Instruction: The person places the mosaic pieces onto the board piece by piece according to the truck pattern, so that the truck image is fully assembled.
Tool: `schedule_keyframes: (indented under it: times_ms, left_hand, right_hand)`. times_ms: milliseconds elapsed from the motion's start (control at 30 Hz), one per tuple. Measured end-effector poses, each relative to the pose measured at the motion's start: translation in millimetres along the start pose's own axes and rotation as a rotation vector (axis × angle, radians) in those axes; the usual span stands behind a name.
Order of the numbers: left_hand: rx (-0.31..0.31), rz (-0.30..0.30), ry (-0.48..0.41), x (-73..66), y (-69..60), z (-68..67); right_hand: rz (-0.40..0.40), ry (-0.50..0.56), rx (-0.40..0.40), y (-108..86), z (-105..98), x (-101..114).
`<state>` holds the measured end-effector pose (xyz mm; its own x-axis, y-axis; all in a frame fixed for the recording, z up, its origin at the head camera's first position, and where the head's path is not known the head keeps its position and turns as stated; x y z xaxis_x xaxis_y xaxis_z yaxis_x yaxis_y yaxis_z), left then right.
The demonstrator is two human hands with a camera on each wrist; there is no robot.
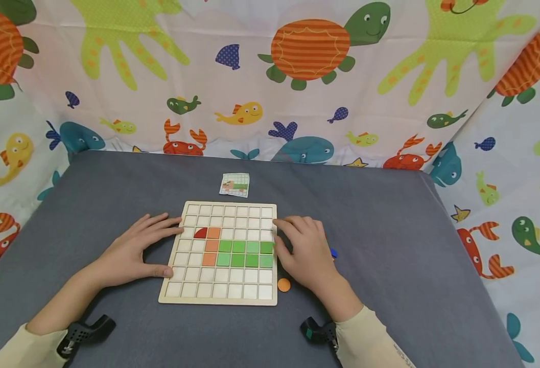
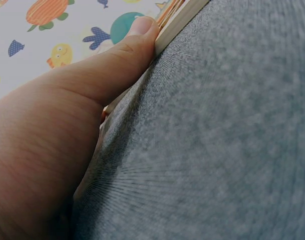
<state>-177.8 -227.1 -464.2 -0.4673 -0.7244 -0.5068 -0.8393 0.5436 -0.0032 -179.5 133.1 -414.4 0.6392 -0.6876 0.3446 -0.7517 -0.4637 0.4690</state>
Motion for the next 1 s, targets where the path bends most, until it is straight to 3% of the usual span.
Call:
schedule_keyframes:
  times_ms: [500,1000]
  left_hand:
    - [-0.001,0.007,0.004,-0.1,-0.1,-0.8]
    - [-0.007,0.006,0.012,1.2,-0.8,0.4]
  right_hand:
    - [0.078,-0.048,-0.050,-25.1,-29,-33]
    - [0.178,-0.050,-0.014,-40.4,-37,-60]
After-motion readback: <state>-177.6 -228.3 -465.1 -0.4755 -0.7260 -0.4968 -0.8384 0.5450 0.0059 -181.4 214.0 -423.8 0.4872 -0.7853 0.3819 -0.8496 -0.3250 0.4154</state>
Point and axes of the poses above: each hand's wrist, its own y-axis towards the middle knuckle, its own z-axis out of the palm, x = y × z, the point moved 8 cm from there along y, towards the middle knuckle, and after that the axes turned 4 degrees about x, right-handed, at the moved point
